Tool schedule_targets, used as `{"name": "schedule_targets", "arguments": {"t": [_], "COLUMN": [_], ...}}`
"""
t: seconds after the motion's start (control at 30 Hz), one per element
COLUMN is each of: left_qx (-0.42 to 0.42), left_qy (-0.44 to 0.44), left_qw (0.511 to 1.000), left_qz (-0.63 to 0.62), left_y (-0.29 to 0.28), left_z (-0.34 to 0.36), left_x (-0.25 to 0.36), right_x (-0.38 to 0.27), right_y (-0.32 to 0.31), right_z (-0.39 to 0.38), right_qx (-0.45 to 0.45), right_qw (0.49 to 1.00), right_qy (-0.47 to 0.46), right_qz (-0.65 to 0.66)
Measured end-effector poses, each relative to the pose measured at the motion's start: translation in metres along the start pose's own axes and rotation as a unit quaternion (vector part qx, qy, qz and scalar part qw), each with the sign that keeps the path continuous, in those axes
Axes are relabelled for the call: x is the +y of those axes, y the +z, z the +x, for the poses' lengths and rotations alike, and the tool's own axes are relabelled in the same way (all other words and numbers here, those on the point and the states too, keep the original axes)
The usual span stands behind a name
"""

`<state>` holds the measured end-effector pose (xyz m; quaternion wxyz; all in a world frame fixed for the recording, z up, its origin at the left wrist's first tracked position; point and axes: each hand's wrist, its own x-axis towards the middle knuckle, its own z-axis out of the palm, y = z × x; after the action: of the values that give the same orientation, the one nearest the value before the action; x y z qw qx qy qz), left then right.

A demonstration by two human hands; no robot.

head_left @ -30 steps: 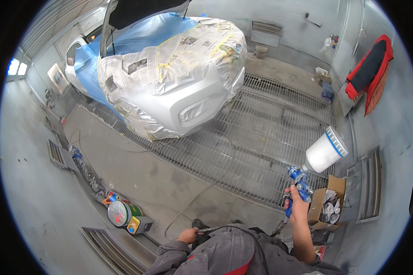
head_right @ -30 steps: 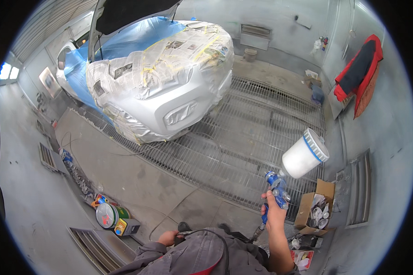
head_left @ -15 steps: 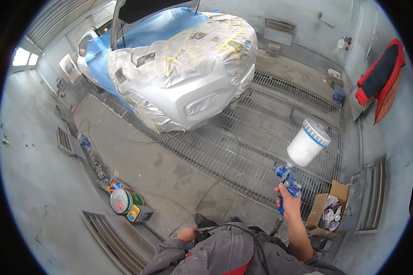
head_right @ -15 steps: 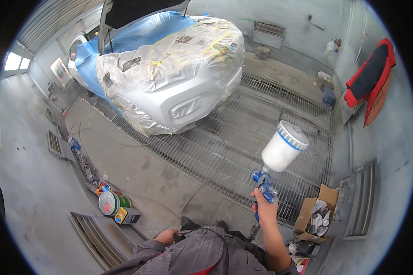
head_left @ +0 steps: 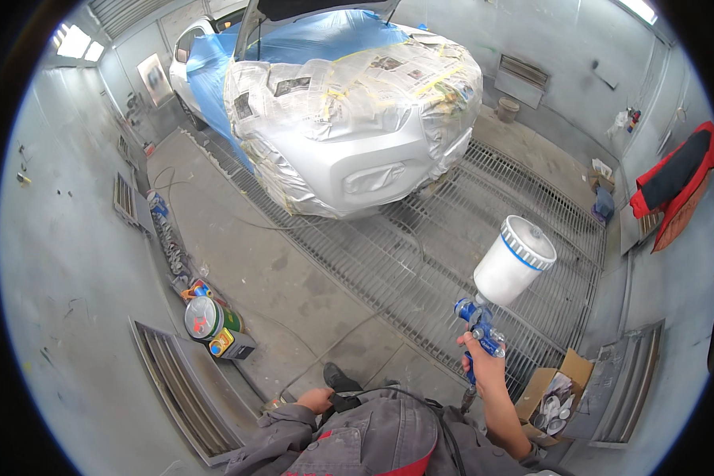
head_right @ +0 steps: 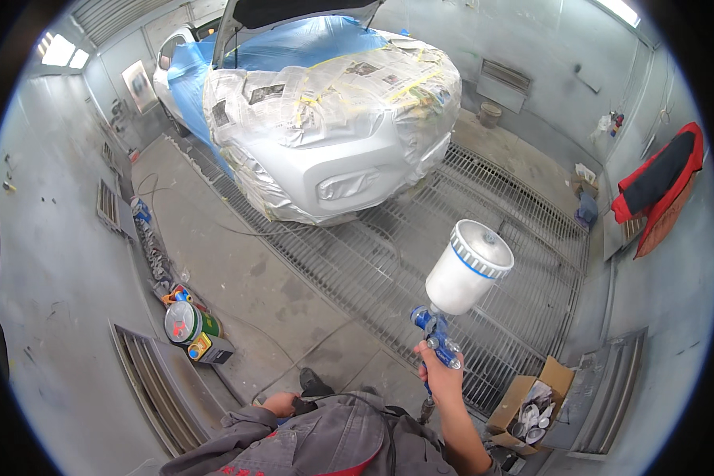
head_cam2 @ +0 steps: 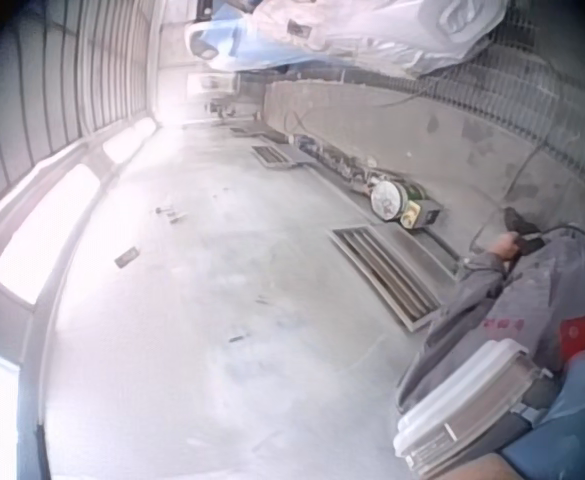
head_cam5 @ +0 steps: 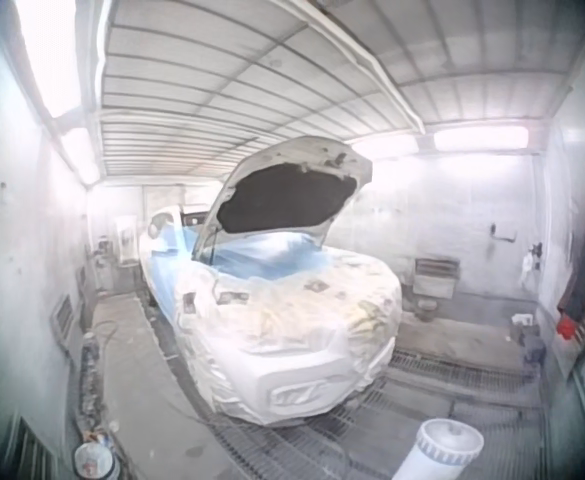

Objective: The person uses a spray gun to apply white paint to the front bumper of a car in a paint booth. The car is masked with plastic and newspaper. The person moves around the bumper, applying paint in even strokes and occasionally touching the surface to check coverage.

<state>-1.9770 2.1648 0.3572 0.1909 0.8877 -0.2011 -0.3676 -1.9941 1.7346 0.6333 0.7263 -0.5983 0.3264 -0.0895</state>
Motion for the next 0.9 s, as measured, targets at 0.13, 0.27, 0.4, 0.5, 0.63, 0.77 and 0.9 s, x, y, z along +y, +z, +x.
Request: {"name": "schedule_targets", "arguments": {"t": [0.13, 0.27, 0.4, 0.5, 0.63, 0.77, 0.9], "left_qx": [-0.006, -0.006, -0.003, -0.017, -0.006, -0.017, -0.024], "left_qy": [0.0, -0.016, -0.007, -0.015, -0.001, 0.015, 0.017], "left_qw": [1.0, 1.0, 1.0, 1.0, 1.0, 1.0, 1.0], "left_qz": [0.001, 0.005, -0.002, -0.002, -0.002, 0.003, 0.009], "left_y": [-0.003, 0.003, -0.002, -0.002, 0.009, 0.009, 0.013], "left_z": [0.004, 0.004, 0.009, 0.013, 0.019, 0.028, 0.034], "left_x": [0.003, 0.001, 0.004, 0.006, -0.006, -0.006, -0.008], "right_x": [-0.008, -0.011, -0.009, -0.002, -0.002, 0.003, 0.005], "right_y": [-0.002, -0.005, -0.019, -0.033, -0.043, -0.054, -0.06], "right_z": [-0.005, -0.009, -0.012, -0.012, -0.016, -0.019, -0.022], "right_qx": [-0.003, 0.005, 0.025, 0.055, 0.095, 0.134, 0.147], "right_qw": [1.0, 0.999, 0.999, 0.997, 0.991, 0.984, 0.981], "right_qy": [-0.011, -0.019, -0.024, -0.028, -0.038, -0.042, -0.049], "right_qz": [0.001, 0.027, 0.034, 0.052, 0.091, 0.112, 0.114]}}
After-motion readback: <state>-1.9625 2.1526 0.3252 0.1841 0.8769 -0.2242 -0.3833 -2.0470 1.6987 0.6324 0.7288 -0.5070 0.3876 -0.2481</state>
